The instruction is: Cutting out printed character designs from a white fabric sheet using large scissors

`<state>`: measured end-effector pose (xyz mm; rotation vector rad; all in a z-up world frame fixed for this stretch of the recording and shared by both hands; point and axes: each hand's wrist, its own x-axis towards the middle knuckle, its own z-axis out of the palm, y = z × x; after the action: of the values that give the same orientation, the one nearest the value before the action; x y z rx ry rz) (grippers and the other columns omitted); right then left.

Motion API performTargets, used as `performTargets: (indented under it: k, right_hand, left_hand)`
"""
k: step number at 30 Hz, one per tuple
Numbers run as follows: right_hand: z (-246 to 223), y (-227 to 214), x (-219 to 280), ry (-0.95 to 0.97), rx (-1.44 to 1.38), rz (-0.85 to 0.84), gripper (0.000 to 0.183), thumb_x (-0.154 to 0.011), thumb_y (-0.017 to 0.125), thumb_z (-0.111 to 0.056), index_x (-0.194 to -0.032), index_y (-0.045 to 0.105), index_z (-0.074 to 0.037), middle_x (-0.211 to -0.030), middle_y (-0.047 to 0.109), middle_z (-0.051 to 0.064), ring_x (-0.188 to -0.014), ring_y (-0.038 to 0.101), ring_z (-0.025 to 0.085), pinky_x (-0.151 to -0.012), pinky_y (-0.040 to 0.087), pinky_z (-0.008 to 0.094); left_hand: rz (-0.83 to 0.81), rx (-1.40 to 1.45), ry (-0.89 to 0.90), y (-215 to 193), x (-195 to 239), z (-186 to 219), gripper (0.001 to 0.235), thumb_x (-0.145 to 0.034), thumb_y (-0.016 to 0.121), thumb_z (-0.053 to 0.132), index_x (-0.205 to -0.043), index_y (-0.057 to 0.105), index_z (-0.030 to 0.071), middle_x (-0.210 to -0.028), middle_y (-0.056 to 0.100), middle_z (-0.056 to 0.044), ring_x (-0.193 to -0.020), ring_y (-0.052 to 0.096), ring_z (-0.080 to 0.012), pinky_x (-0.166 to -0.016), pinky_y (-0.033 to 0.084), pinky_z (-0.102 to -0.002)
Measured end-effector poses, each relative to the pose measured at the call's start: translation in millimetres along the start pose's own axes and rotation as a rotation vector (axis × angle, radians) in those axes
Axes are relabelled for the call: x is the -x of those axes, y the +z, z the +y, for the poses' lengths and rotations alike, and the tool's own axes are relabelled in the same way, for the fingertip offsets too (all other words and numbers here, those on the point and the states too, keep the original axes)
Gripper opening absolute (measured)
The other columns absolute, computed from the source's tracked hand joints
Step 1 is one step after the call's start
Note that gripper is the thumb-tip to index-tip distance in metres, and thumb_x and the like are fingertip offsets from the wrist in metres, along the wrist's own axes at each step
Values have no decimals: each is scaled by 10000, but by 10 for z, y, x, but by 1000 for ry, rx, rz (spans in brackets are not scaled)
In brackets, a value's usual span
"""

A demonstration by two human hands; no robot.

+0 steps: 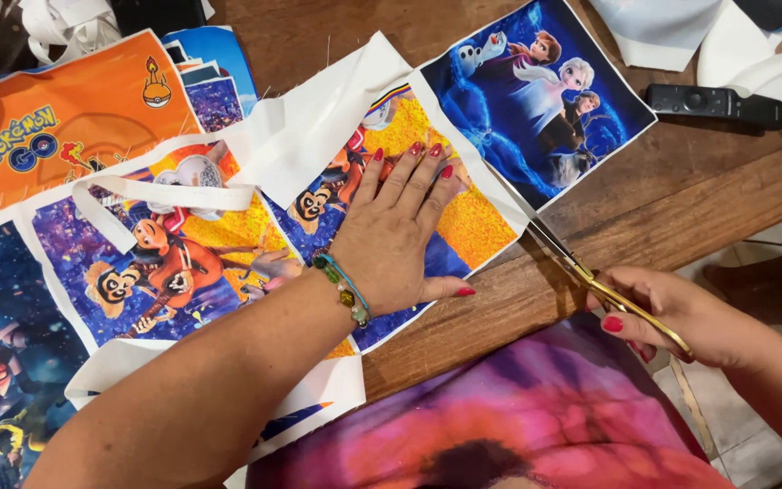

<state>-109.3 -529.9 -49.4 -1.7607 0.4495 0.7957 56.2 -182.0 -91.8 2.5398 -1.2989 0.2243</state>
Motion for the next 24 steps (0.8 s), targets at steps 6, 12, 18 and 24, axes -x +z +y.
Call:
performTargets:
  k: [6, 12, 18, 24]
  right_hand:
    - [112, -12, -29, -6, -5, 9, 219, -828, 803, -109, -995, 723, 9, -593, 546, 108, -464, 525, 188, -364, 542, 358]
    - [206, 19, -23, -25, -38, 16, 211, -832, 791, -111, -996, 723, 4, -623, 554, 94, -492, 533, 169, -365, 537, 344]
    - [139, 67, 14, 15, -13, 54, 185, -842, 780, -112, -975, 728, 6, -582, 561, 119, -451, 531, 197, -364, 534, 359]
    - [154, 84, 24, 21, -14, 80, 191, -836, 789, -127, -963, 732, 3, -541, 560, 123, -418, 528, 202, -348, 517, 357]
  left_hand:
    - [-30, -5, -18, 7, -4, 3, 1267, -676, 533, 1008, -1588, 389, 140, -1666, 324, -141, -1540, 280, -329, -1246, 135, -600]
    - [-10, 4, -39, 9, 9, 11, 1333, -649, 559, 1017, -1587, 381, 85, -1665, 313, -168, -1544, 265, -351, -1256, 130, -595]
    - [5, -12, -33, 23, 30, 18, 1373, -654, 530, 1034, -1588, 365, 41, -1664, 308, -182, -1534, 282, -379, -1252, 153, -597]
    - [-8, -49, -135, 50, 39, 36, 1234, -755, 459, 962, -1564, 394, 32, -1644, 339, -210, -1530, 270, -395, -1253, 139, -579]
